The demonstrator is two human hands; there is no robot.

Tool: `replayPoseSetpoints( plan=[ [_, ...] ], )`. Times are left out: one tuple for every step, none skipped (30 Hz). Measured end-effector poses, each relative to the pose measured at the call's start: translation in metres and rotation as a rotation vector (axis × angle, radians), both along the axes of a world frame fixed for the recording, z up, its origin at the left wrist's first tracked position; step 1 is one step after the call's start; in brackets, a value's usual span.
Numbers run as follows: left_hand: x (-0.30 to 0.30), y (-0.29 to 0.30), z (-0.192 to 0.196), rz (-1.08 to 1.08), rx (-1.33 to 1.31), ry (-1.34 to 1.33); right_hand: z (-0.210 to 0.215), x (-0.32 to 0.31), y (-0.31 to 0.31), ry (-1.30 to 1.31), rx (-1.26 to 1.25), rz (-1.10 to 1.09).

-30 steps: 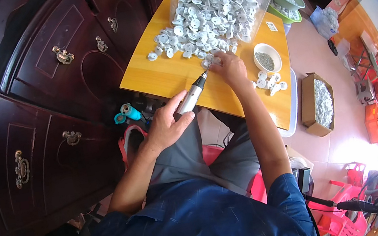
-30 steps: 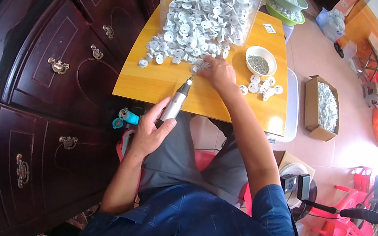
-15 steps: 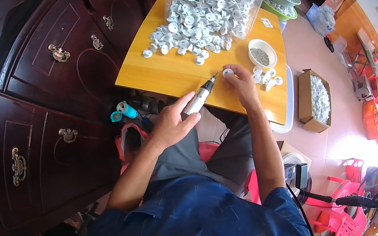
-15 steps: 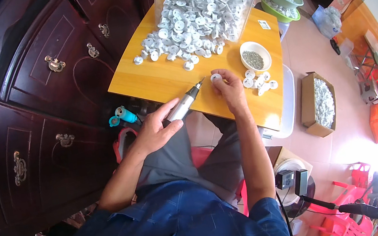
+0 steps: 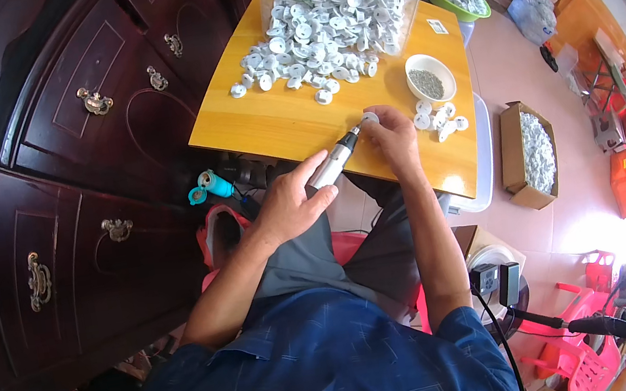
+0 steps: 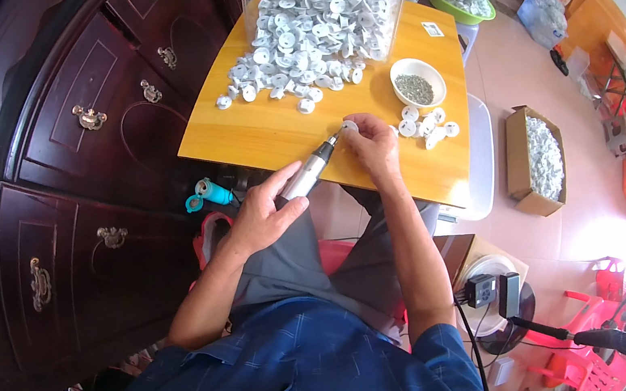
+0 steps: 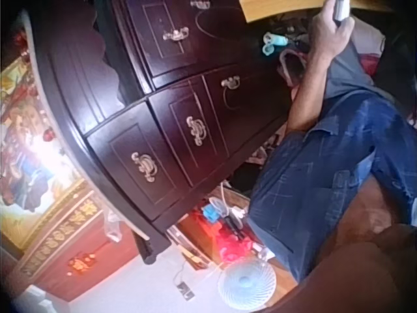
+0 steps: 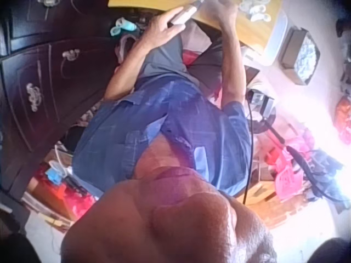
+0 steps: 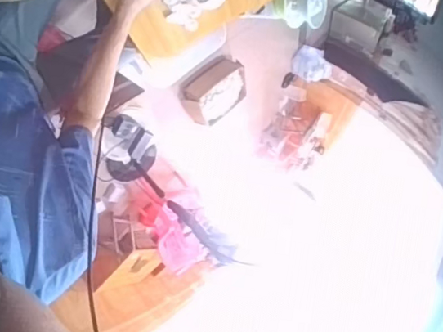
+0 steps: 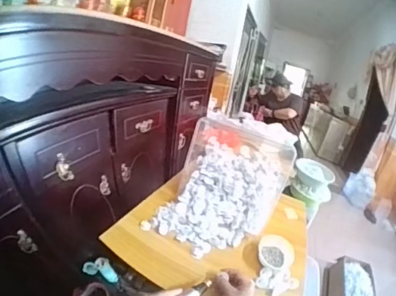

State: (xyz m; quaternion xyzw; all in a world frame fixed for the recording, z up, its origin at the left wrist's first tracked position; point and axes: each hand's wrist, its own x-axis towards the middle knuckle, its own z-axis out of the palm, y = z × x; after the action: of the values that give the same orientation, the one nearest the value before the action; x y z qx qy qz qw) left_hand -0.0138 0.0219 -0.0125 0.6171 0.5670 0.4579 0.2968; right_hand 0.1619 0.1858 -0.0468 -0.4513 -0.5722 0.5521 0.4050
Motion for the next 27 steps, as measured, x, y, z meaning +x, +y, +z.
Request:
replayPoseSetpoints(
  plan=[
    [0.0002, 0.0005, 0.0006, -0.003, -0.002, -0.007, -0.0004, 0.0001, 0.0, 0.007, -0.007, -0.009],
    [0.0002, 0.0009, 0.001, -0.005, -0.004, -0.014, -0.001, 0.0002, 0.0, 0.014, -0.015, -0.017],
    [0.0005, 0.0013, 0.0006, -0.008, 0.002, -0.008, -0.0013, 0.0006, 0.0, 0.019, -0.021, -0.024],
    [0.0005, 0.0016, -0.0001, -0.01, 0.009, -0.002, -0.0013, 0.0008, -0.0002, 0.012, -0.019, -0.026],
    [0.0006, 0.0016, -0.0005, -0.012, 0.015, 0.004, -0.0013, 0.001, -0.0005, 0.006, -0.017, -0.028],
    [0.0009, 0.0012, 0.0003, -0.01, -0.005, 0.002, -0.0013, 0.0009, -0.0008, -0.001, -0.015, -0.029],
    [0.0014, 0.0004, 0.002, -0.009, -0.024, 0.0, -0.0011, 0.0007, -0.0009, -0.003, -0.019, -0.028],
    [0.0016, -0.0001, 0.0029, -0.008, -0.044, -0.002, -0.0005, 0.0005, -0.0011, -0.005, -0.024, -0.027],
    [0.0014, -0.0003, 0.0025, -0.007, -0.047, 0.0, 0.0, 0.0003, -0.0014, -0.007, -0.028, -0.026],
    [0.0011, -0.0003, 0.0018, -0.007, -0.049, 0.002, -0.0004, 0.0002, -0.0015, -0.008, -0.022, -0.023],
    [0.0009, -0.0004, 0.0013, -0.007, -0.052, 0.003, -0.001, 0.0002, -0.0014, -0.01, -0.017, -0.02],
    [0.0009, -0.0004, 0.0011, -0.006, -0.047, 0.001, -0.0014, 0.0001, -0.0013, -0.011, -0.012, -0.017],
    [0.001, -0.0002, 0.001, -0.004, -0.042, -0.002, -0.0016, -0.0001, -0.0013, -0.014, -0.008, -0.018],
    [0.0011, -0.0001, 0.001, -0.003, -0.037, -0.005, -0.0017, -0.0003, -0.0013, -0.017, -0.005, -0.019],
    [0.001, -0.0001, 0.0014, -0.004, -0.044, -0.006, -0.0018, -0.0005, -0.0013, -0.02, -0.002, -0.02],
    [0.0008, -0.0002, 0.002, -0.005, -0.052, -0.007, -0.002, -0.0005, -0.0011, -0.027, -0.001, -0.021],
    [0.0007, -0.0001, 0.0024, -0.007, -0.059, -0.007, -0.0024, -0.0003, -0.0008, -0.035, -0.001, -0.022],
    [0.0003, -0.0001, 0.0019, -0.007, -0.051, -0.004, -0.0031, -0.0005, -0.0007, -0.042, -0.001, -0.023],
    [-0.0001, -0.0001, 0.0008, -0.008, -0.043, -0.001, -0.0036, -0.0009, -0.0007, -0.043, 0.0, -0.023],
    [-0.0006, -0.0001, -0.0003, -0.008, -0.034, 0.003, -0.0041, -0.0013, -0.0006, -0.044, 0.001, -0.024],
    [-0.0009, 0.0, -0.0011, -0.008, -0.029, 0.006, -0.0044, -0.0014, -0.0004, -0.045, 0.003, -0.026],
    [-0.0013, 0.0001, -0.0019, -0.008, -0.023, 0.009, -0.0051, -0.0013, -0.0001, -0.06, 0.014, -0.023],
    [-0.0016, 0.0001, -0.0023, -0.007, -0.018, 0.012, -0.006, -0.0011, 0.0002, -0.075, 0.026, -0.021],
    [-0.0015, -0.0001, -0.0011, -0.006, -0.032, 0.007, -0.0063, -0.0011, 0.0005, -0.09, 0.038, -0.019],
    [-0.0013, -0.0004, 0.0011, -0.004, -0.046, 0.001, -0.0065, -0.001, 0.0005, -0.103, 0.048, -0.017],
    [-0.0011, -0.0005, 0.0023, -0.003, -0.061, -0.004, -0.0067, -0.0008, 0.0003, -0.117, 0.058, -0.015],
    [-0.0012, -0.0003, 0.0013, -0.001, -0.07, -0.019, -0.0066, -0.0007, 0.0, -0.13, 0.068, -0.013]
  ],
)
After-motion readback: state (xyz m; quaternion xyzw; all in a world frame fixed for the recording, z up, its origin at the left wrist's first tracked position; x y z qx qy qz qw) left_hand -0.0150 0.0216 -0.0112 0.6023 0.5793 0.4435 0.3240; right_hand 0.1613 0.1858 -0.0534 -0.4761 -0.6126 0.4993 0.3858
